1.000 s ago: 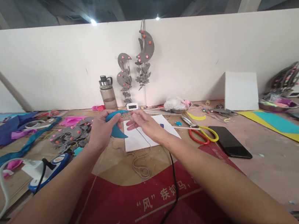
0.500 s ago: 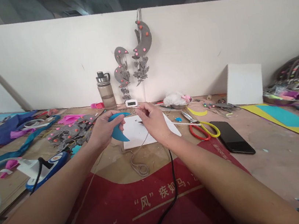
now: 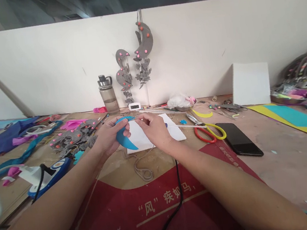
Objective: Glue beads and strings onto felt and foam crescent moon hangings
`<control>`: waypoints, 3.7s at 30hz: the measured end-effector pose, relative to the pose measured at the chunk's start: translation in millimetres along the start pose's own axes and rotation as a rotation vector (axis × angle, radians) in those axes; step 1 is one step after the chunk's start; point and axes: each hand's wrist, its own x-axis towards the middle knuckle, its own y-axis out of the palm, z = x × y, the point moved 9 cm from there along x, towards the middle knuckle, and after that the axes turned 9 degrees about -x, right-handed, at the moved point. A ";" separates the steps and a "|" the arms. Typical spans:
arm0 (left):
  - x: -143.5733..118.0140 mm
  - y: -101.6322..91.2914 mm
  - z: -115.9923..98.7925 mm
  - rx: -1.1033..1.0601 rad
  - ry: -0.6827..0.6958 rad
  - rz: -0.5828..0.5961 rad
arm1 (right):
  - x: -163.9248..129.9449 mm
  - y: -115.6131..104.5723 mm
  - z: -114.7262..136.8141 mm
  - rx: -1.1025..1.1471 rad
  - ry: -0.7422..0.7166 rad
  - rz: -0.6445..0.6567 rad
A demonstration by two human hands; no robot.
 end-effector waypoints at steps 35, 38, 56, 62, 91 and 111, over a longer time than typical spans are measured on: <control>0.8 6.9 13.7 -0.130 -0.082 0.129 | 4.7 7.3 -13.4 0.203 0.132 0.131; 0.4 6.9 18.5 -0.165 -0.108 0.120 | 4.4 -1.2 -10.7 0.155 0.106 0.043; 0.2 6.8 25.3 -0.164 -0.113 0.102 | -11.0 34.3 -29.1 0.730 0.432 0.200; 0.6 0.2 31.0 -0.214 -0.078 -0.001 | -23.4 45.8 -30.9 0.698 0.508 0.164; -0.5 -3.2 39.1 -0.070 -0.229 0.024 | 1.9 -9.4 24.3 -0.313 -0.292 0.123; -1.4 -23.2 47.2 -0.128 -0.136 -0.237 | -12.6 27.6 -18.3 -0.009 0.159 0.184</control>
